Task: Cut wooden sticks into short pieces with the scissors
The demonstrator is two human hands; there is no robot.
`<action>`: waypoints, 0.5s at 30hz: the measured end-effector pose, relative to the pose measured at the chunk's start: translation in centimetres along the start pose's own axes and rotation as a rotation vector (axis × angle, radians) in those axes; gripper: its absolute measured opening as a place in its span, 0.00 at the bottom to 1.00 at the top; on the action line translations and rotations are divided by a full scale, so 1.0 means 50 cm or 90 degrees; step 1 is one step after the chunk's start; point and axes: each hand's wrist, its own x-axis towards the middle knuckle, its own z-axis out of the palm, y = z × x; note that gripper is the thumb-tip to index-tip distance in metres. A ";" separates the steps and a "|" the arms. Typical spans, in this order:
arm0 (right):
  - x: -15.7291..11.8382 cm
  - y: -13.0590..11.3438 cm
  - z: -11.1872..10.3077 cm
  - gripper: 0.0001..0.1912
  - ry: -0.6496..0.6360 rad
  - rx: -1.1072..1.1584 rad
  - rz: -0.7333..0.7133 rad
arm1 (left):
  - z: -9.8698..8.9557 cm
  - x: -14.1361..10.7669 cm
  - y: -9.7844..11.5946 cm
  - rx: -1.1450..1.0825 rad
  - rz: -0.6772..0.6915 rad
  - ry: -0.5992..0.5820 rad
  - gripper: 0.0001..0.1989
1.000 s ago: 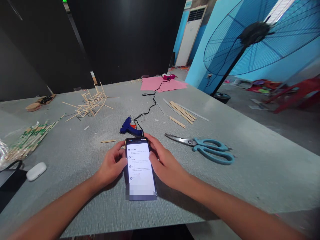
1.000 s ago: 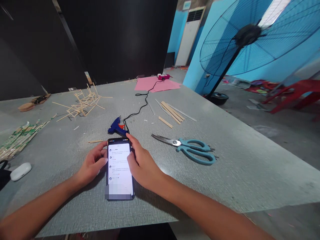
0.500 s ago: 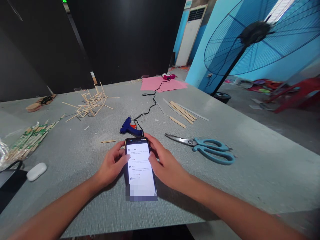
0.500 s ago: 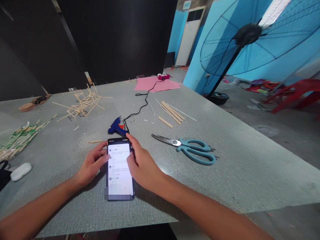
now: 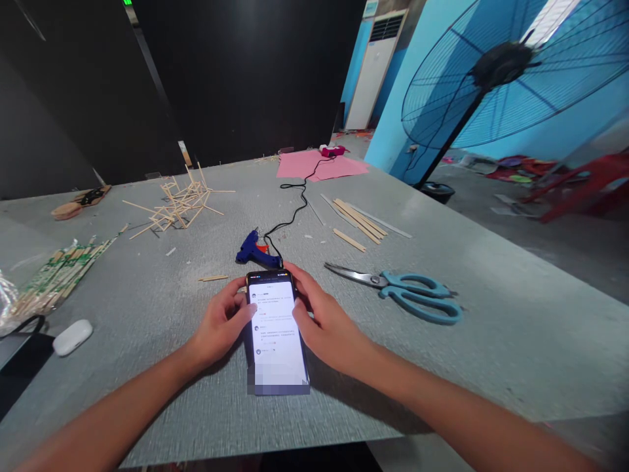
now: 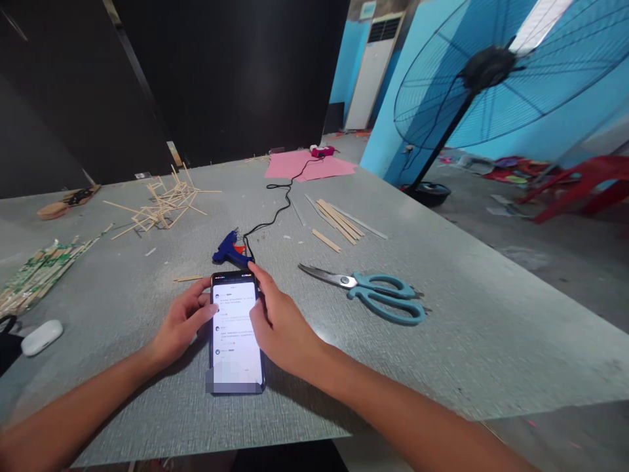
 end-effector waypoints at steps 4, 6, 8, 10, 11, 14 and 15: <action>0.000 0.001 0.000 0.34 0.003 0.002 0.000 | 0.001 0.000 0.000 -0.005 0.002 0.000 0.27; 0.000 0.000 0.000 0.34 0.003 -0.001 0.004 | 0.001 0.000 0.000 -0.012 0.002 0.001 0.27; 0.000 -0.001 0.000 0.34 0.001 -0.003 0.008 | 0.002 0.000 0.000 -0.021 -0.001 0.001 0.27; 0.000 -0.002 0.000 0.34 -0.002 -0.003 0.011 | 0.003 0.000 0.000 -0.028 -0.007 0.000 0.27; -0.001 -0.002 0.000 0.34 -0.003 -0.002 0.010 | 0.003 0.000 0.000 -0.031 -0.010 -0.001 0.27; 0.000 -0.003 -0.001 0.34 -0.005 -0.003 0.014 | 0.003 -0.001 -0.002 -0.031 -0.014 -0.005 0.27; 0.000 -0.004 -0.002 0.34 -0.005 -0.003 0.015 | 0.003 -0.001 -0.003 -0.030 -0.014 -0.005 0.27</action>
